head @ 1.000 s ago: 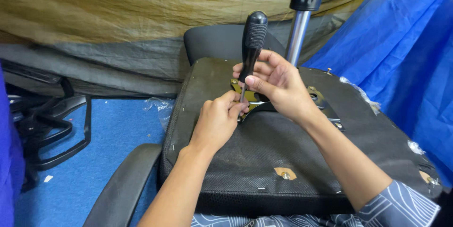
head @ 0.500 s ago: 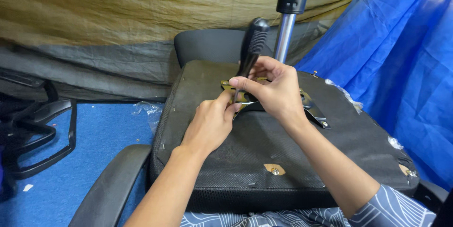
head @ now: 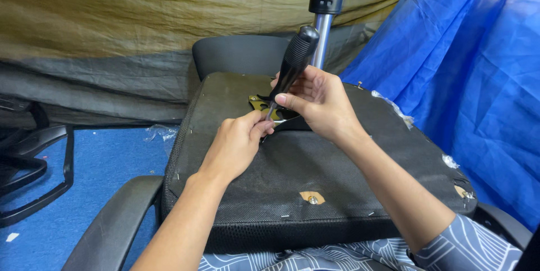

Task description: The person uses a screwdriver to tighten screws into a metal bracket attached to the underside of an office chair seat. The person holds the bracket with one hand while turning the screwdriver with the other, working on multiple screw holes in sequence.

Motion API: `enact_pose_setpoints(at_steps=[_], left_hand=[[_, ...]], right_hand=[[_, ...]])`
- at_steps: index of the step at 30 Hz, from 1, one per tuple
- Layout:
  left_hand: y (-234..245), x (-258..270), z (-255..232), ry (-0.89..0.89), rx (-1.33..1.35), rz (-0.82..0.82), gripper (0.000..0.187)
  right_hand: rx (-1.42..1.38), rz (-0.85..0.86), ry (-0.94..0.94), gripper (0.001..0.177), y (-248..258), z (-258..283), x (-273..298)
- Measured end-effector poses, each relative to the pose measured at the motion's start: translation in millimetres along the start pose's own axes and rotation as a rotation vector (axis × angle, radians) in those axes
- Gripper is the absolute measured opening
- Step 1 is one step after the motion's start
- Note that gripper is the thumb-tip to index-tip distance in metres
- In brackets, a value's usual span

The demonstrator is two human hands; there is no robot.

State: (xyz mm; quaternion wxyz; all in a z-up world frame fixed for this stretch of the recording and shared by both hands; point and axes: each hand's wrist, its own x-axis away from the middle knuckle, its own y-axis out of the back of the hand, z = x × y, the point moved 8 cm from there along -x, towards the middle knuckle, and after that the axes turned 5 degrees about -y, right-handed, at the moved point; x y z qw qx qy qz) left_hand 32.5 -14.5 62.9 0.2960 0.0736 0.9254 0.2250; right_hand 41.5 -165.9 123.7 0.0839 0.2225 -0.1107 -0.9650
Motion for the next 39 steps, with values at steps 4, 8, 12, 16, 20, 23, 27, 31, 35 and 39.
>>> enact_pose_setpoints(at_steps=[4,8,12,16,20,23,27,31,35,39], left_hand=[[2.4,1.5,-7.0,-0.06,0.05,-0.016,0.029],[2.2,-0.7,-3.6,-0.009,0.024,-0.018,0.019],[3.3,-1.1,1.2,0.023,0.067,-0.029,0.018],[-3.9,-1.6,15.4,0.1,0.118,0.019,0.022],[-9.0,-4.6,22.4,0.081,0.218,0.025,0.025],[-6.8,-6.1,16.2,-0.004,0.323,-0.006,0.034],[-7.6,-5.2,20.7,0.088,0.35,0.028,0.024],[-8.2,-6.5,25.9,0.148,0.343,0.028,0.018],[-8.3,-8.0,24.9,0.148,0.358,0.021,0.017],[-4.0,-5.1,22.3,0.083,0.296,-0.029,0.015]], right_hand=[[-0.05,0.132,-0.052,0.04,-4.3,8.0,0.0],[0.039,0.085,-0.101,0.037,-8.0,7.2,-4.1],[0.125,0.04,-0.06,0.035,-9.7,10.5,-12.7],[0.102,0.028,-0.015,0.032,-1.2,13.3,-17.3],[0.156,0.047,-0.025,0.033,1.9,12.6,-23.6],[0.143,0.097,-0.026,0.036,-1.0,14.5,-29.1],[0.015,0.24,-0.033,0.046,-8.3,15.6,-28.9],[-0.043,0.22,-0.011,0.038,-13.7,7.0,-27.2],[0.006,0.106,0.015,0.043,-13.7,0.5,-30.5],[0.343,0.078,0.16,0.05,-23.2,3.8,-24.6]])
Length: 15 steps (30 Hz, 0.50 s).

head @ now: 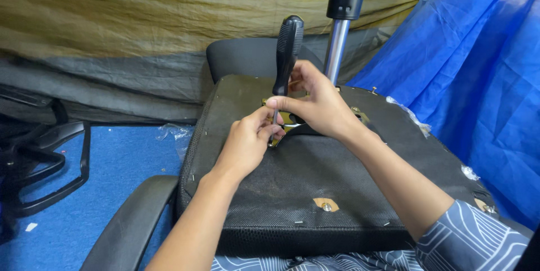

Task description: The person uses a screwdriver to tighten screws into a metal bracket attached to the underside of an office chair seat. The person holds the bracket with one hand while turning the screwdriver with the other, working on multiple screw holes in sequence.

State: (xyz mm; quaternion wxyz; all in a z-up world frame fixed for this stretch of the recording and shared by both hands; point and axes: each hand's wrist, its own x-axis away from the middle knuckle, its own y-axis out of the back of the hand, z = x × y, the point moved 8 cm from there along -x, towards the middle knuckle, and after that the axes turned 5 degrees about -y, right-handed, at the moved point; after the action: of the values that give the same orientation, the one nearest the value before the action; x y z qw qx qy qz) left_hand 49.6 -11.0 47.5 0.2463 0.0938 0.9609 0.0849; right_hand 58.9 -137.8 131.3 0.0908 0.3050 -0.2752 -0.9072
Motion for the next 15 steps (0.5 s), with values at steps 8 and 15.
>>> enact_pose_setpoints(at_steps=[8,15], left_hand=[[1.0,1.5,-6.7,-0.005,-0.09,-0.003,0.015],[2.0,0.8,-7.3,0.012,-0.1,-0.019,0.015]], right_hand=[[-0.086,-0.121,-0.126,0.049,0.1,-7.5,1.4],[-0.211,-0.234,-0.183,0.047,4.6,-7.0,0.5]])
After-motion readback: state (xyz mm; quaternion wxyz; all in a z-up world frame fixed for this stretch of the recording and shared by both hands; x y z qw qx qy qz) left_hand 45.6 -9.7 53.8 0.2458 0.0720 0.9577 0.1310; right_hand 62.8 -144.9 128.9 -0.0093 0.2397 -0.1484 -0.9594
